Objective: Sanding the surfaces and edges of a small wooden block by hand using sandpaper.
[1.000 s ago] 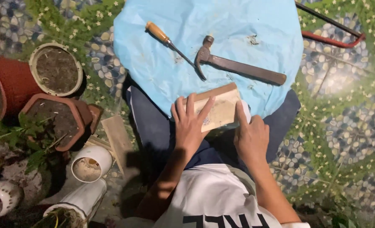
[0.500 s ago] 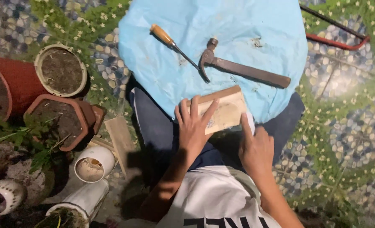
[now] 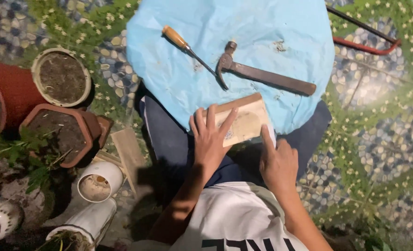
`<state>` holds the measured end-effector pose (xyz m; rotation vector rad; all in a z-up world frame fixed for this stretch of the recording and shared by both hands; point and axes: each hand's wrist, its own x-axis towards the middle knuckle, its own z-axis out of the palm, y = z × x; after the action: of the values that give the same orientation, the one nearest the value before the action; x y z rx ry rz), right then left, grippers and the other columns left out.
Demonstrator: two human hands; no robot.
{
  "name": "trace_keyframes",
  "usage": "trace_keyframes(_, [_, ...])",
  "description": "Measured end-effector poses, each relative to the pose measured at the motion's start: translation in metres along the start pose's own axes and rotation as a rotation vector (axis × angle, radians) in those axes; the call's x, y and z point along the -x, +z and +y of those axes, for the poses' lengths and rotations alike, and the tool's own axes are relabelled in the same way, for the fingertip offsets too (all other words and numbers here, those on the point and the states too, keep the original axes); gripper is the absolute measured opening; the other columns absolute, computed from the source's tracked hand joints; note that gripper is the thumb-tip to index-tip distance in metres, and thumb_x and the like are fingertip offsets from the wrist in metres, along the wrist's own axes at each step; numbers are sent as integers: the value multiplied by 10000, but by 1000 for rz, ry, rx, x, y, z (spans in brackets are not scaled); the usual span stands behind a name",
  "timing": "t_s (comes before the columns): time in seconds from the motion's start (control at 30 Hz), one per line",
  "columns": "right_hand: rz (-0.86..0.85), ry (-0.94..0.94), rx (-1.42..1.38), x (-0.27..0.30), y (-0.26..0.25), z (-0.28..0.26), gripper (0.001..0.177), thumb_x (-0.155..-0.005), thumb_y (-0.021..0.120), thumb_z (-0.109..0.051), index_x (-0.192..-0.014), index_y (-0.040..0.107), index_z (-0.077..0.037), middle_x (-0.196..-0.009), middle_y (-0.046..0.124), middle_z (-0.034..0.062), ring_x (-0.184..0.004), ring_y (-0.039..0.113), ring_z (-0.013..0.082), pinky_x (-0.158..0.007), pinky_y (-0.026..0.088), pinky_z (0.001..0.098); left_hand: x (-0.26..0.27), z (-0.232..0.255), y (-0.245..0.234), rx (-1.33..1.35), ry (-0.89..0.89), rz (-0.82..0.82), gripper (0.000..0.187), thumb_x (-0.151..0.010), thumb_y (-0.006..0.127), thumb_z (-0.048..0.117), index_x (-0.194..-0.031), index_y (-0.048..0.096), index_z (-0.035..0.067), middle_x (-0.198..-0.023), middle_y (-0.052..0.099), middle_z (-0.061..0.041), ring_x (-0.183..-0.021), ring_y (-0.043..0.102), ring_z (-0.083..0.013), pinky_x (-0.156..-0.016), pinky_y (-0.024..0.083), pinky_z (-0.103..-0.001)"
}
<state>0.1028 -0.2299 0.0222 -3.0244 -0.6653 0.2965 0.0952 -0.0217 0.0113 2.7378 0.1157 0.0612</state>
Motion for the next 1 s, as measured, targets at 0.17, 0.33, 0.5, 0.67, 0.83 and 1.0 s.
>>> trace_keyframes(0.17, [33, 3, -8, -7, 0, -4, 742, -926, 571, -93, -1630, 402, -257, -804, 472, 73, -618, 460, 272, -626, 370, 416, 0, 1, -4, 14, 3, -26, 1153, -599, 999, 233, -1568, 378, 295, -1425, 388, -264, -1259, 341, -497, -1021, 293, -724])
trace_keyframes(0.33, [-58, 18, -2, -2, -1, -6, 776, -942, 572, -90, -1657, 327, -265, -806, 485, 74, -579, 407, 235, -631, 360, 384, -1, 1, -8, 8, -10, -34, 1145, -622, 994, 253, -1575, 361, 306, -1431, 391, -258, -1270, 349, -489, -1030, 290, -714])
trace_keyframes(0.5, [94, -2, 44, -21, -2, -9, 757, -915, 560, -43, -1632, 398, -222, -778, 466, 62, -604, 453, 239, -638, 379, 381, -4, 3, -12, 30, -8, -57, 1075, -620, 979, 219, -1543, 430, 265, -1431, 385, -261, -1265, 344, -491, -1027, 296, -709])
trace_keyframes(0.67, [36, -17, 50, -1, -5, -7, 767, -894, 592, -75, -1619, 405, -245, -798, 508, 63, -627, 497, 245, -644, 382, 393, -3, 0, -7, 32, -15, -44, 1144, -622, 985, 232, -1582, 366, 290, -1447, 376, -264, -1276, 327, -497, -1031, 279, -719])
trace_keyframes(0.83, [146, 0, 52, -17, 0, -10, 773, -897, 540, -3, -1626, 410, -228, -755, 437, 54, -583, 403, 228, -627, 356, 362, -1, 2, -1, -7, -1, -59, 1116, -638, 975, 257, -1577, 372, 285, -1434, 383, -252, -1284, 326, -484, -1036, 278, -712])
trace_keyframes(1.0, [79, -15, 74, 9, -5, -14, 779, -873, 565, -26, -1612, 427, -228, -781, 497, 55, -597, 474, 238, -627, 368, 381, 0, 0, -1, 15, -14, -58, 1122, -630, 987, 259, -1575, 382, 289, -1462, 371, -261, -1292, 321, -492, -1037, 267, -731])
